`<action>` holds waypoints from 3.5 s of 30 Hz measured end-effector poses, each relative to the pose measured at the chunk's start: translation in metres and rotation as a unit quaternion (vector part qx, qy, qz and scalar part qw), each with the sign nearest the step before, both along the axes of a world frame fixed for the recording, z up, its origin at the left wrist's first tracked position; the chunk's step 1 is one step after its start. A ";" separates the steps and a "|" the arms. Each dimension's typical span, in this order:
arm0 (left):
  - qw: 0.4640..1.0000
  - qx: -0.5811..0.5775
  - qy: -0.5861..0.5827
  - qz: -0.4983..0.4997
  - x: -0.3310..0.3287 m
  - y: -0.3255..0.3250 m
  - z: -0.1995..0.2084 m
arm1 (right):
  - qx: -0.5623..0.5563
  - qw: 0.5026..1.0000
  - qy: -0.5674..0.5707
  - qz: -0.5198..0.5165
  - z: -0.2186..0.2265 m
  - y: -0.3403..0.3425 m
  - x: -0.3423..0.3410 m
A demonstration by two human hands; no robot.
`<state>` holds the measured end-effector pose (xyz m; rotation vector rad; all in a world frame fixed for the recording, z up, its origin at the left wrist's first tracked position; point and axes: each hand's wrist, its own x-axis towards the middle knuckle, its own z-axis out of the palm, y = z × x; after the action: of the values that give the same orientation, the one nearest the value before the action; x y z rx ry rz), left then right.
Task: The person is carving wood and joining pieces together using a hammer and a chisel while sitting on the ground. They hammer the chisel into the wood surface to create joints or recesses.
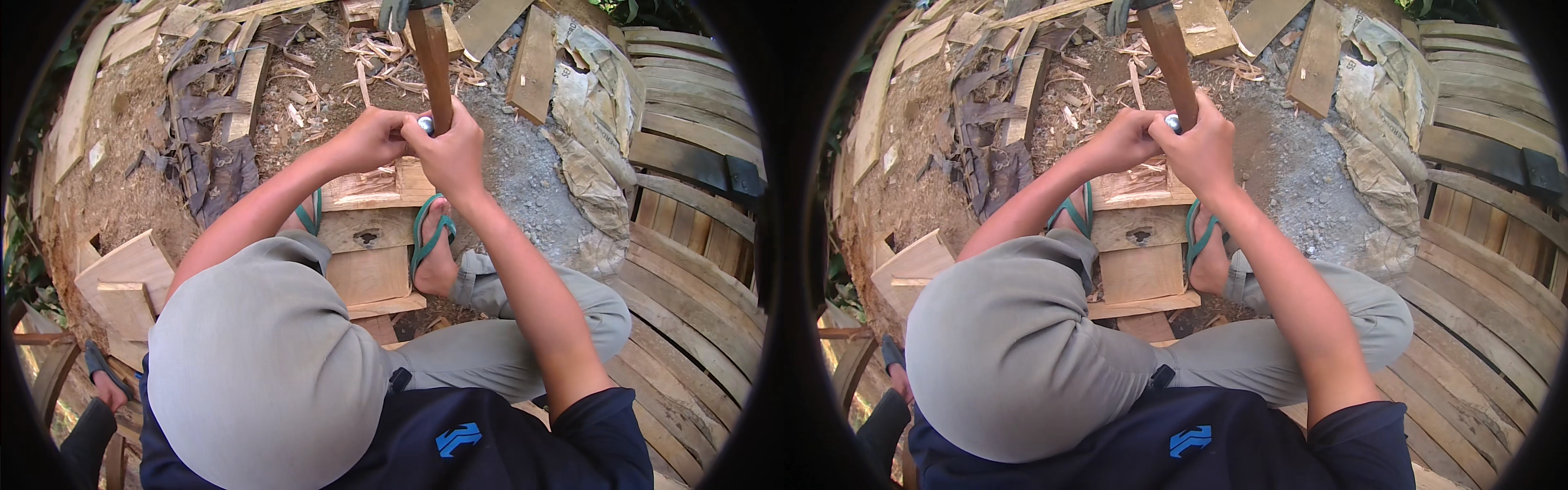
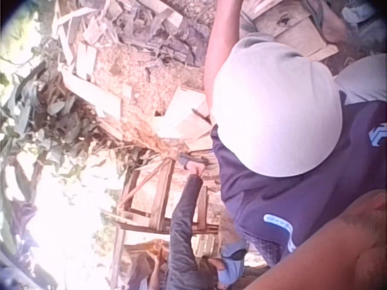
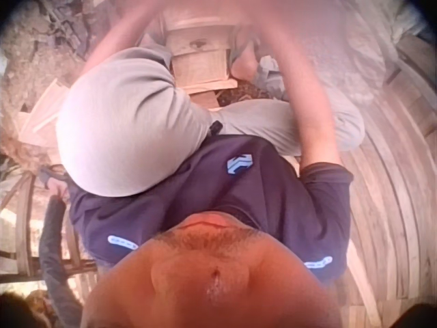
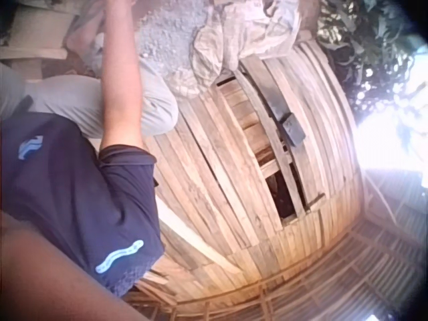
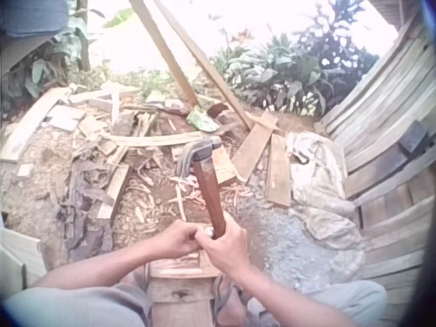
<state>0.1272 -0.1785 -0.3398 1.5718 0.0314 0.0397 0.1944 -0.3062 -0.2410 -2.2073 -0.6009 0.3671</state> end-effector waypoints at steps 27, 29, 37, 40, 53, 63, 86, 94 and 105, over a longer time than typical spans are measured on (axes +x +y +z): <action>0.995 -0.023 -0.072 -0.059 -0.014 0.001 -0.003 | 0.010 0.999 0.026 0.025 -0.013 -0.025 -0.016; 0.990 0.072 -0.069 -0.103 -0.008 0.009 -0.005 | -0.020 0.998 0.052 0.042 0.001 -0.032 -0.017; 0.982 -0.003 0.055 -0.179 0.000 0.019 -0.009 | -0.084 0.996 0.011 -0.005 0.099 -0.119 -0.053; 0.984 -0.025 0.024 -0.174 0.003 0.022 -0.006 | -0.088 0.995 -0.049 -0.007 0.100 -0.134 -0.063; 0.985 0.036 0.053 -0.162 0.003 0.023 -0.006 | -0.243 0.970 0.006 0.021 0.070 -0.118 -0.066; 0.988 0.025 0.048 -0.146 0.005 0.020 -0.006 | -0.184 0.983 0.025 0.013 0.075 -0.109 -0.061; 0.999 0.047 0.007 0.005 0.012 0.017 -0.037 | -0.098 0.990 -0.070 0.076 -0.028 0.034 0.042; 0.995 0.075 0.065 -0.005 0.027 0.017 -0.048 | -0.164 0.983 -0.066 0.056 -0.071 0.040 0.079; 0.999 0.020 -0.001 -0.044 0.002 0.018 0.011 | -0.084 0.982 -0.139 0.093 0.006 -0.001 0.012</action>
<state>0.1296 -0.1600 -0.3287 1.6107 -0.0390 -0.0273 0.2066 -0.3077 -0.2347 -2.3920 -0.9637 0.2129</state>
